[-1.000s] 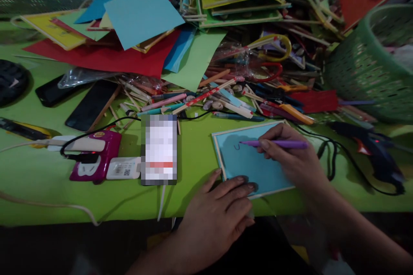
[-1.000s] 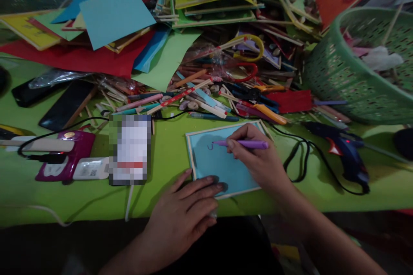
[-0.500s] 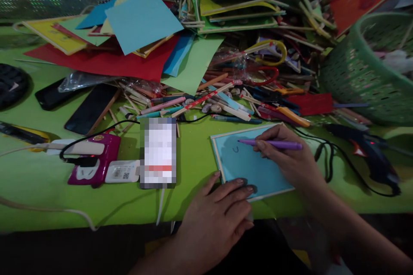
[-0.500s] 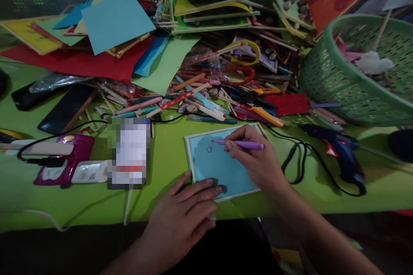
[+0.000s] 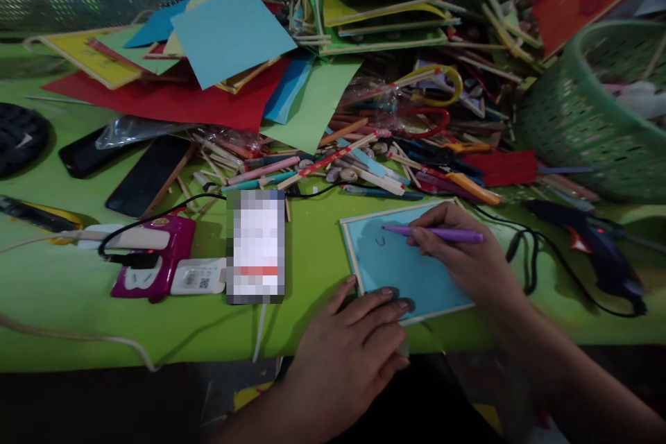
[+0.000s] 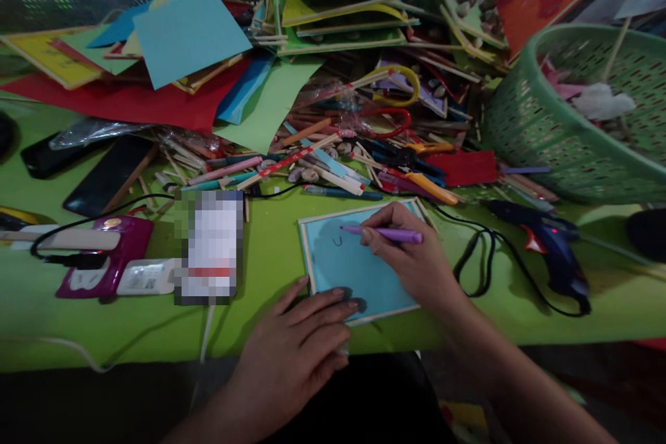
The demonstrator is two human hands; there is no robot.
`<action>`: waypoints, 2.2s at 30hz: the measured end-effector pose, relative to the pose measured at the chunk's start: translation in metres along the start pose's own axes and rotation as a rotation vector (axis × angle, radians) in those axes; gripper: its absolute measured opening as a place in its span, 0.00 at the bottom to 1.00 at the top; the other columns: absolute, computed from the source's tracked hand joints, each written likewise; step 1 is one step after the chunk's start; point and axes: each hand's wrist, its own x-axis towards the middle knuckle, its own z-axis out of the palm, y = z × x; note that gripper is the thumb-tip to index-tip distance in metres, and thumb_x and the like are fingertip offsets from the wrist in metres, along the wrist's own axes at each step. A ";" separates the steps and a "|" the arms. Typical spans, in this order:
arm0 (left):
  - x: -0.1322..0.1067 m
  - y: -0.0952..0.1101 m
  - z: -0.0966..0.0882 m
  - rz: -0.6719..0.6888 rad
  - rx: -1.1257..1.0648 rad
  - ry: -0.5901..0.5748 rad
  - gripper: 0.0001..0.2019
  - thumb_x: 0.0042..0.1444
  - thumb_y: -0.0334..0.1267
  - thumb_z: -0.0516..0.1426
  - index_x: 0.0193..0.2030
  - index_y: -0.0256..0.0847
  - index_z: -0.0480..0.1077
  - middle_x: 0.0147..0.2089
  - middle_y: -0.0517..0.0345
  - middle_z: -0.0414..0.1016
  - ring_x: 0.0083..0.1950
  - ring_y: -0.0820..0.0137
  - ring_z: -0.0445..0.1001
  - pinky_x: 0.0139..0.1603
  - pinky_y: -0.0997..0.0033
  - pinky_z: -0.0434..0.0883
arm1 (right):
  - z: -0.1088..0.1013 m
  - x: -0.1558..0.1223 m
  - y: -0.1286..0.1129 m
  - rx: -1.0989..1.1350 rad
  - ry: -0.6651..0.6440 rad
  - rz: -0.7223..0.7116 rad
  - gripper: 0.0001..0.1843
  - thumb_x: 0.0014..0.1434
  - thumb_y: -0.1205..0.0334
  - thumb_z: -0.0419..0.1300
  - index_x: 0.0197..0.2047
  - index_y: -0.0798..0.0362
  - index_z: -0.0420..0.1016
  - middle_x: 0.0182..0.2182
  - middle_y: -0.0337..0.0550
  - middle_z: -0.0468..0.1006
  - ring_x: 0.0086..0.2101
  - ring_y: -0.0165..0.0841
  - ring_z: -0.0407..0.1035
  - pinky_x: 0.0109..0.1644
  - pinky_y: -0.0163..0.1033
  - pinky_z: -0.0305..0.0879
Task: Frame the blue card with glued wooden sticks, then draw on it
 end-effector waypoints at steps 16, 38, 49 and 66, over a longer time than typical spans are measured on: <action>-0.001 0.000 -0.001 -0.008 -0.015 -0.033 0.11 0.75 0.46 0.53 0.53 0.48 0.75 0.69 0.68 0.75 0.73 0.73 0.67 0.80 0.57 0.52 | -0.001 0.000 -0.002 -0.011 0.030 0.003 0.10 0.56 0.53 0.70 0.30 0.47 0.75 0.25 0.38 0.75 0.27 0.34 0.66 0.32 0.41 0.62; 0.000 0.001 -0.001 -0.020 -0.020 -0.024 0.10 0.73 0.45 0.56 0.53 0.48 0.76 0.67 0.67 0.77 0.72 0.74 0.69 0.79 0.58 0.54 | -0.004 -0.001 0.000 0.014 0.095 -0.009 0.15 0.59 0.47 0.70 0.32 0.48 0.76 0.26 0.39 0.77 0.26 0.33 0.69 0.29 0.39 0.65; 0.002 0.002 -0.004 -0.018 -0.018 -0.042 0.10 0.73 0.44 0.56 0.53 0.47 0.76 0.66 0.67 0.78 0.71 0.74 0.70 0.80 0.59 0.54 | -0.007 -0.004 0.001 0.035 0.056 0.028 0.16 0.57 0.45 0.72 0.31 0.47 0.76 0.25 0.39 0.78 0.24 0.33 0.67 0.28 0.39 0.62; 0.001 0.000 -0.002 -0.013 -0.013 -0.009 0.10 0.73 0.45 0.56 0.52 0.48 0.76 0.66 0.67 0.78 0.72 0.74 0.69 0.80 0.60 0.51 | -0.009 -0.002 0.000 0.002 0.024 -0.007 0.11 0.58 0.53 0.70 0.29 0.48 0.76 0.24 0.38 0.74 0.26 0.33 0.65 0.30 0.40 0.60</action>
